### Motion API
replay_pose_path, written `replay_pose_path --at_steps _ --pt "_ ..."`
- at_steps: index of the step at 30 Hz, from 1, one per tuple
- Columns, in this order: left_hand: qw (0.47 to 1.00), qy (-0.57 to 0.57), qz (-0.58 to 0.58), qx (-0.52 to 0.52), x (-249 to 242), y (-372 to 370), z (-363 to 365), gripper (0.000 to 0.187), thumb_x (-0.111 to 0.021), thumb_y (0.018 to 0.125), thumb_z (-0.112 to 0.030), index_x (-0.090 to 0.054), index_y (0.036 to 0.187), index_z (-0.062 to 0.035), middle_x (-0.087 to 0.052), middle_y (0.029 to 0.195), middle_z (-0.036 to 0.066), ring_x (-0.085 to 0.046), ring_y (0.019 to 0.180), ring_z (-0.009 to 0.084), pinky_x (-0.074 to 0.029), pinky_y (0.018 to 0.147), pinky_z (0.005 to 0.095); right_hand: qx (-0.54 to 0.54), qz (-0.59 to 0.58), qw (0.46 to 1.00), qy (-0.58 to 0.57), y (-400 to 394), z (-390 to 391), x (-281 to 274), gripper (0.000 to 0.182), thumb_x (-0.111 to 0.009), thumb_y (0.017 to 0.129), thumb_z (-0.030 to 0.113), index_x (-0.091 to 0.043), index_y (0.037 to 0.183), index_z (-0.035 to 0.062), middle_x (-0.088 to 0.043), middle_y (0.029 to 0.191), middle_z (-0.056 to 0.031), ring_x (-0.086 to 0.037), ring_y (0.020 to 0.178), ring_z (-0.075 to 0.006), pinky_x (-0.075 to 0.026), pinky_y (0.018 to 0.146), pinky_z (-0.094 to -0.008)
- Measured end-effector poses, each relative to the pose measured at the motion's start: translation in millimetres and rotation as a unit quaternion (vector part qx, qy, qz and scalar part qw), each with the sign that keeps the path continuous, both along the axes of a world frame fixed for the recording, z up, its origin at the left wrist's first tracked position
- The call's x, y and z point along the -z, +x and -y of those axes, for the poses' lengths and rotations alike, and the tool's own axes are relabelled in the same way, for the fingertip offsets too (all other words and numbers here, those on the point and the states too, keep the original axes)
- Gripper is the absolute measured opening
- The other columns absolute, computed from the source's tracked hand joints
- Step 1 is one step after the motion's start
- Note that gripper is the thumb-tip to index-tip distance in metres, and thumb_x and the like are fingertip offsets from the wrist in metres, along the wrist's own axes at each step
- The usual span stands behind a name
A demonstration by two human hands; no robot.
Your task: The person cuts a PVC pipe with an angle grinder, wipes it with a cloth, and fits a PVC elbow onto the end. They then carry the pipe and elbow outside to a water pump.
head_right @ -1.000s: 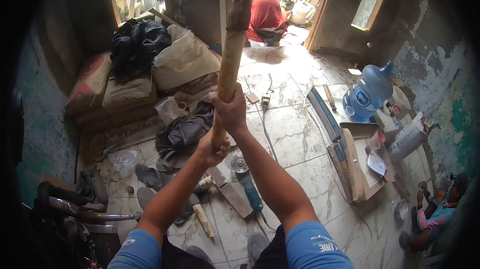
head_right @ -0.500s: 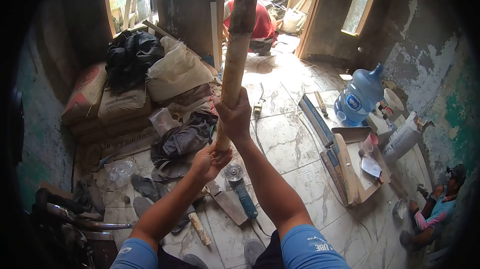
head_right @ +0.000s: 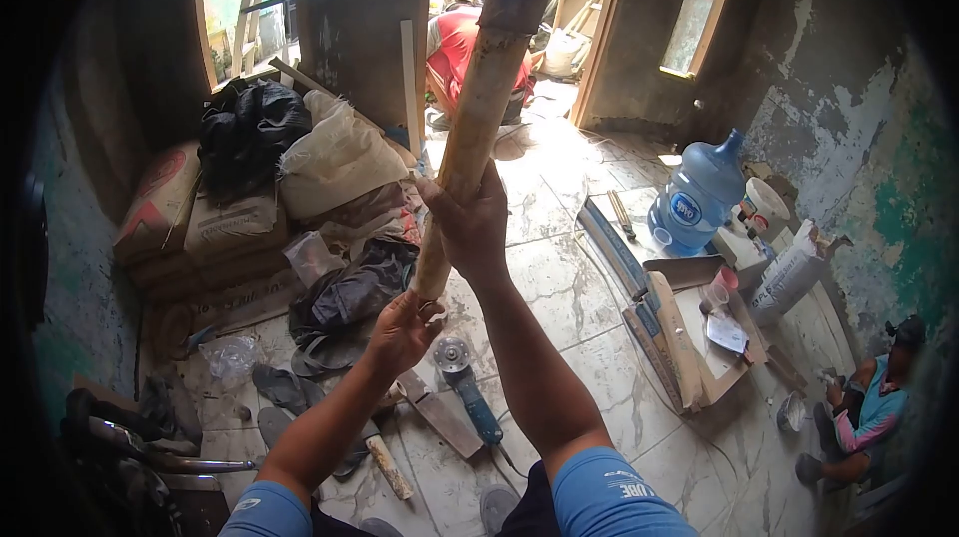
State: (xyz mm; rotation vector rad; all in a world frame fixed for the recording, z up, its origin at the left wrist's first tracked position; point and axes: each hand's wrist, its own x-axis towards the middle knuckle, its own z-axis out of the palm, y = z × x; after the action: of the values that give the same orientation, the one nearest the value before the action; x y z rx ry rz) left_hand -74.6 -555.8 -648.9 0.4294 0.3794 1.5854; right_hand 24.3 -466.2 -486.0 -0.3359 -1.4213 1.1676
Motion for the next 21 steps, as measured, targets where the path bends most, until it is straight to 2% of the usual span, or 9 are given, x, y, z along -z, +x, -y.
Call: replay_pose_path --at_steps 2,4,6,9,15,16,18,19,21 --pt "0.999 -0.053 0.012 0.006 1 -3 0 0.022 -0.057 0.096 -0.027 -0.059 0.091 -0.0057 -0.062 0.085 0.007 -0.063 0.084 0.0185 -0.053 0.073 0.0319 -0.004 -0.021 0.999 -0.027 0 -1 0 0.032 -0.072 0.079 0.010 -0.052 0.102 0.0024 -0.061 0.081 -0.0056 -0.060 0.071 -0.0133 -0.050 0.066 -0.0286" --pt "0.998 -0.065 -0.006 -0.005 7 -5 -1 0.017 -0.057 0.097 -0.022 -0.056 0.096 -0.0056 -0.061 0.090 0.008 -0.062 0.081 0.0182 -0.052 0.072 0.0312 -0.016 -0.040 0.998 -0.039 2 -1 -1 0.034 -0.071 0.079 0.009 -0.051 0.105 0.0015 -0.061 0.080 -0.0067 -0.061 0.067 -0.0148 -0.052 0.063 -0.0298" --pt "0.993 -0.038 -0.098 -0.055 8 -1 -3 0.021 -0.059 0.095 -0.018 -0.052 0.110 -0.0043 -0.059 0.100 0.009 -0.061 0.081 0.0168 -0.051 0.073 0.0296 -0.034 -0.037 0.998 -0.040 5 -4 -2 0.037 -0.070 0.080 0.011 -0.051 0.109 0.0005 -0.061 0.079 -0.0082 -0.061 0.066 -0.0158 -0.053 0.062 -0.0304" --pt "0.910 0.078 -0.363 -0.183 2 0 -3 0.043 -0.065 0.090 -0.013 -0.045 0.126 -0.0005 -0.059 0.107 0.009 -0.060 0.084 0.0136 -0.050 0.076 0.0270 -0.054 -0.037 0.995 -0.073 10 3 -12 0.041 -0.070 0.080 0.012 -0.048 0.113 -0.0005 -0.060 0.077 -0.0097 -0.061 0.064 -0.0175 -0.053 0.061 -0.0311" --pt "0.789 0.173 -0.498 -0.316 -20 1 5 0.022 -0.066 0.091 -0.015 -0.064 0.105 0.0017 -0.069 0.088 0.008 -0.063 0.074 0.0103 -0.052 0.071 0.0258 -0.096 -0.065 0.988 -0.098 11 6 -13 0.041 -0.069 0.082 0.014 -0.048 0.114 0.0009 -0.060 0.078 -0.0090 -0.061 0.067 -0.0174 -0.053 0.062 -0.0321" --pt "0.788 0.182 -0.497 -0.315 -20 2 3 0.022 -0.066 0.091 -0.015 -0.064 0.105 0.0017 -0.069 0.088 0.008 -0.063 0.074 0.0103 -0.052 0.071 0.0258 -0.101 -0.067 0.987 -0.102 11 7 -13 0.040 -0.068 0.082 0.013 -0.048 0.115 0.0015 -0.059 0.079 -0.0085 -0.061 0.067 -0.0168 -0.054 0.063 -0.0324" --pt "0.887 0.120 -0.361 -0.261 -18 7 2 0.018 -0.060 0.095 -0.014 -0.066 0.099 0.0019 -0.069 0.082 0.007 -0.062 0.071 0.0089 -0.051 0.069 0.0250 -0.107 -0.078 0.986 -0.099 6 7 -12 0.039 -0.068 0.083 0.012 -0.049 0.115 0.0020 -0.059 0.079 -0.0082 -0.061 0.067 -0.0162 -0.054 0.064 -0.0323" --pt "0.890 0.079 -0.389 -0.225 -17 5 5 0.021 -0.054 0.098 -0.015 -0.065 0.103 0.0021 -0.069 0.083 0.007 -0.061 0.070 0.0087 -0.051 0.068 0.0249 -0.092 -0.095 0.986 -0.103 4 9 -12 0.030 -0.068 0.080 0.009 -0.051 0.104 0.0013 -0.058 0.081 -0.0067 -0.060 0.066 -0.0143 -0.050 0.061 -0.0286" --pt "0.920 0.092 -0.334 -0.183 -10 3 2 0.023 -0.053 0.099 -0.017 -0.064 0.104 0.0022 -0.069 0.083 0.008 -0.061 0.070 0.0093 -0.051 0.068 0.0250 -0.086 -0.095 0.988 -0.082 2 9 -11 0.028 -0.068 0.080 0.007 -0.052 0.103 0.0019 -0.059 0.082 -0.0055 -0.060 0.067 -0.0137 -0.050 0.064 -0.0288"
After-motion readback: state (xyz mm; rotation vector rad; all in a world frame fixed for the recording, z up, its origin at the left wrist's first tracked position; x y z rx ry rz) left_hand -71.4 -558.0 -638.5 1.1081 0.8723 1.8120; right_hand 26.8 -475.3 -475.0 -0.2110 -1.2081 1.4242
